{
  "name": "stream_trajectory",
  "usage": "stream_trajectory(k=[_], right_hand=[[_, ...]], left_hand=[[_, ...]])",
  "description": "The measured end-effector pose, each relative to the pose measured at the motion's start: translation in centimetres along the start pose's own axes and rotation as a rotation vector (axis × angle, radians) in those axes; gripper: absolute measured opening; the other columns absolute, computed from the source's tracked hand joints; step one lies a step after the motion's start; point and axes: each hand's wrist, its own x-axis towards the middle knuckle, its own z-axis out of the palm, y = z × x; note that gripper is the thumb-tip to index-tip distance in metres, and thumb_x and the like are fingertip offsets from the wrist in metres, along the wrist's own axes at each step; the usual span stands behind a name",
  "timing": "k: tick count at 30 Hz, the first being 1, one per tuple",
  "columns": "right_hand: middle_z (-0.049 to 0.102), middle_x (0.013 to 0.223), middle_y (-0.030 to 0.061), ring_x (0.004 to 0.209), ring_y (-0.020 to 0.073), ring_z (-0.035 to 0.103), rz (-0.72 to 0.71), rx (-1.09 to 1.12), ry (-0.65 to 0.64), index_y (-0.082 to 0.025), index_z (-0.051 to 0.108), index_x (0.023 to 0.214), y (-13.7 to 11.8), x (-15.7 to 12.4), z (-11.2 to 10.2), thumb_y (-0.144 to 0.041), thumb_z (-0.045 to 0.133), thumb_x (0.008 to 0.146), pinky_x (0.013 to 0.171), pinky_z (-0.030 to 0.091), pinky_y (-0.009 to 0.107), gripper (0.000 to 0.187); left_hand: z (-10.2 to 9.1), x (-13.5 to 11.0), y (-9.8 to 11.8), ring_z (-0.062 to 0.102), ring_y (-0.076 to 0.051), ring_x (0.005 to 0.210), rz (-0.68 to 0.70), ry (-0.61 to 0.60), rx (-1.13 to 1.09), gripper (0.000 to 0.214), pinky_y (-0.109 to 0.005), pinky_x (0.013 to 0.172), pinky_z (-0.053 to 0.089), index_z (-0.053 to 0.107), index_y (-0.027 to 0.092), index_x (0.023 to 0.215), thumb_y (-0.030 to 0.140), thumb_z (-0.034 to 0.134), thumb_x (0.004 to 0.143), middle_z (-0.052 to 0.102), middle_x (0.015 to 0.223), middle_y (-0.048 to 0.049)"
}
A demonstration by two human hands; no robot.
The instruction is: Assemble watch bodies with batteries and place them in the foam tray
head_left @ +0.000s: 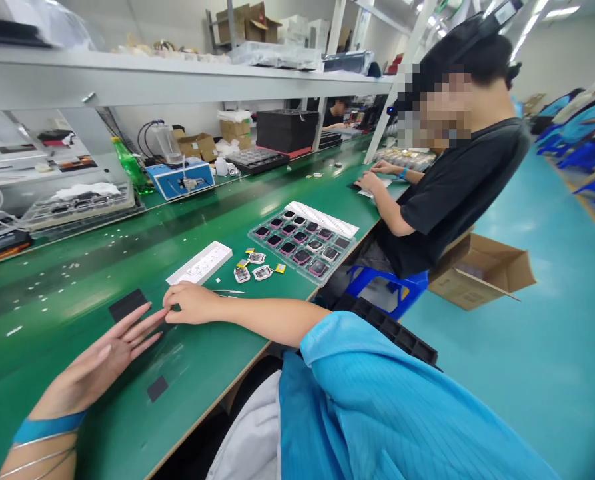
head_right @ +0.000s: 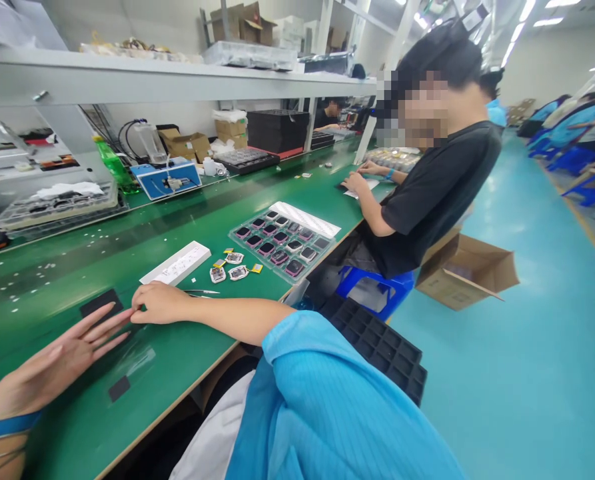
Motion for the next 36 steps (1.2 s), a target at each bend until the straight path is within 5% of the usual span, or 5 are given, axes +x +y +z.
stream_trajectory(k=[13, 25, 31, 36], right_hand=[[0.07, 0.112, 0.0107, 0.115, 0.026, 0.06, 0.019, -0.073, -0.013, -0.017, 0.063, 0.073, -0.1, 0.1, -0.2, -0.016, 0.071, 0.083, 0.109, 0.043, 0.039, 0.013], [0.074, 0.099, 0.008, 0.108, 0.0218, 0.066, -0.009, -0.092, 0.077, -0.016, 0.067, 0.066, 0.3, 0.3, -0.8, -0.008, 0.067, 0.083, 0.111, 0.043, 0.038, 0.019], [0.075, 0.106, 0.0091, 0.115, 0.0219, 0.064, 0.004, -0.095, 0.084, -0.014, 0.073, 0.085, 0.5, 0.3, -1.4, -0.01, 0.064, 0.09, 0.113, 0.041, 0.037, 0.01], [0.071, 0.122, 0.0153, 0.122, 0.0251, 0.061, -0.074, -0.183, -0.079, -0.009, 0.075, 0.1, 0.0, 0.0, -0.5, -0.019, 0.065, 0.094, 0.116, 0.04, 0.04, 0.016]], left_hand=[[-0.7, 0.3, -0.3, 0.027, -0.038, 0.157, -0.011, -0.019, 0.01, 0.083, -0.056, 0.13, 0.024, 0.052, 0.032, 0.151, 0.065, 0.071, 0.077, 0.053, 0.156, -0.0063], [-1.4, 0.0, -0.1, 0.029, -0.04, 0.156, 0.013, -0.035, 0.001, 0.087, -0.061, 0.13, 0.016, 0.04, 0.029, 0.158, 0.066, 0.063, 0.082, 0.049, 0.16, -0.0092], [-1.0, -0.4, 0.6, 0.029, -0.039, 0.156, 0.052, 0.044, -0.085, 0.084, -0.061, 0.131, 0.016, 0.041, 0.03, 0.157, 0.063, 0.063, 0.083, 0.051, 0.158, -0.0087], [-0.5, 0.0, -0.1, 0.023, -0.04, 0.158, 0.007, -0.013, -0.068, 0.088, -0.061, 0.131, 0.015, 0.042, 0.029, 0.157, 0.067, 0.065, 0.081, 0.05, 0.159, -0.0093]])
